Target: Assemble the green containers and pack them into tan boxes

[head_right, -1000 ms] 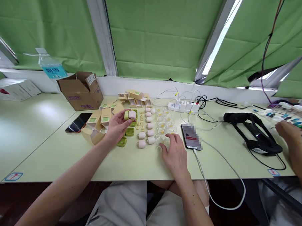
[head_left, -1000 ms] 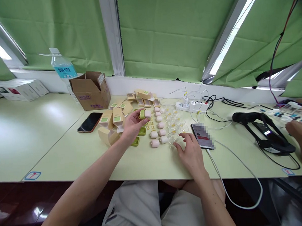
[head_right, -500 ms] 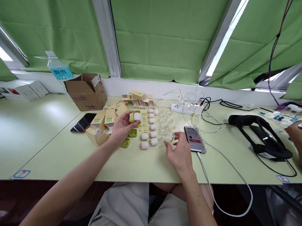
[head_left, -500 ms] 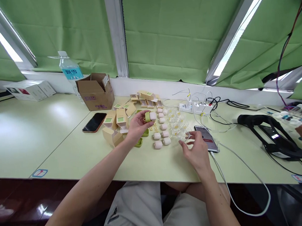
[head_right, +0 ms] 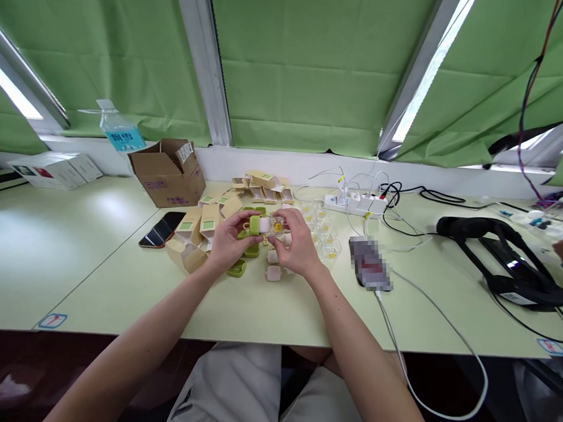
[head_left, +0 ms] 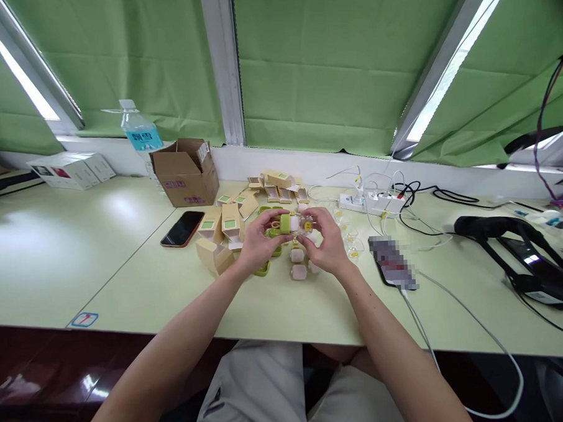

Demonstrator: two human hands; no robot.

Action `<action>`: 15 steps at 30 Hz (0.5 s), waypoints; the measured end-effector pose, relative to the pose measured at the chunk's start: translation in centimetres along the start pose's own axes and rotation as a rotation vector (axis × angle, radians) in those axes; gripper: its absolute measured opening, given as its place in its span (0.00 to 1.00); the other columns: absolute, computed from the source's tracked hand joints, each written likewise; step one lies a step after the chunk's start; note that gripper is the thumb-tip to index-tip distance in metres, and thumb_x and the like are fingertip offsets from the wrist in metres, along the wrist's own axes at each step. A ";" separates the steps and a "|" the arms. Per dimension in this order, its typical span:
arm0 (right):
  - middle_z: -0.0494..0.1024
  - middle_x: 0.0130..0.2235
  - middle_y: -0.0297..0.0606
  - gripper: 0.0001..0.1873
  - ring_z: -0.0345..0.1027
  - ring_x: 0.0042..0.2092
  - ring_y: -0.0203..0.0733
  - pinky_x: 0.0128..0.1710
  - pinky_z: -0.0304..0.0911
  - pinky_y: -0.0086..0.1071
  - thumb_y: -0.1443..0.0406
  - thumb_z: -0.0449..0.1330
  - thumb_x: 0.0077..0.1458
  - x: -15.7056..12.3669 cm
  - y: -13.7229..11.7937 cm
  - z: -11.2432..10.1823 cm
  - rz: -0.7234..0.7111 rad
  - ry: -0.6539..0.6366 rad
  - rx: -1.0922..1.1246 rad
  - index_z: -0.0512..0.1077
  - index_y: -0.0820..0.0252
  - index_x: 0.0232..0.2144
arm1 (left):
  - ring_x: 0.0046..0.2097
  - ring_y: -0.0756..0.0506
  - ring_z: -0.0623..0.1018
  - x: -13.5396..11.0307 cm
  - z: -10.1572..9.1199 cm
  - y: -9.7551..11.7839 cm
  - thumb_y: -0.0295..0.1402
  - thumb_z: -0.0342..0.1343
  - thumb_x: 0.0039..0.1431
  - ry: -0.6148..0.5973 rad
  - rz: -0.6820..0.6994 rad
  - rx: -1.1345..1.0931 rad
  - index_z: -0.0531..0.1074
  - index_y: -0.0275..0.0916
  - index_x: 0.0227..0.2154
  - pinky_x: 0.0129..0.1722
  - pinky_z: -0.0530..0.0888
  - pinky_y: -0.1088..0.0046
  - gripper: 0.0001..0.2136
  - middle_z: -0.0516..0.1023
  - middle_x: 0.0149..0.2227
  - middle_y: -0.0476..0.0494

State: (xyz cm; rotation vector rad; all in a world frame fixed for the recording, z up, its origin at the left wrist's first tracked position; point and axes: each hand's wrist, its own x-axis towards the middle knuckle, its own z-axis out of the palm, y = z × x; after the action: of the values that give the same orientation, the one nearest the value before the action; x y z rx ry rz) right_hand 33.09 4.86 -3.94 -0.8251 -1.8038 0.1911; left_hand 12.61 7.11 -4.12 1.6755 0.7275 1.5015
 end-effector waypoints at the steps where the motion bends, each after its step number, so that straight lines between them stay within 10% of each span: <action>1: 0.75 0.56 0.45 0.24 0.73 0.55 0.54 0.50 0.77 0.48 0.64 0.67 0.60 -0.2 -0.1 0.1 -0.001 0.019 0.015 0.71 0.49 0.58 | 0.49 0.41 0.82 0.0 -0.1 0.0 0.33 0.77 0.49 -0.007 0.012 0.020 0.83 0.45 0.50 0.54 0.79 0.58 0.24 0.84 0.51 0.43; 15: 0.78 0.56 0.47 0.21 0.76 0.54 0.53 0.47 0.79 0.47 0.59 0.69 0.65 -1.8 -0.5 0.2 -0.016 0.079 0.041 0.75 0.48 0.59 | 0.60 0.37 0.81 -0.5 -0.2 0.0 0.43 0.74 0.60 -0.216 0.094 -0.002 0.82 0.47 0.59 0.54 0.81 0.61 0.24 0.78 0.62 0.34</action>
State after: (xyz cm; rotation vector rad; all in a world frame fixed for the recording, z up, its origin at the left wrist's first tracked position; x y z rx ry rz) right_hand 33.02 3.46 -5.19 -0.7791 -1.7265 0.1820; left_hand 12.38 6.72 -4.44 1.8578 0.5384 1.3560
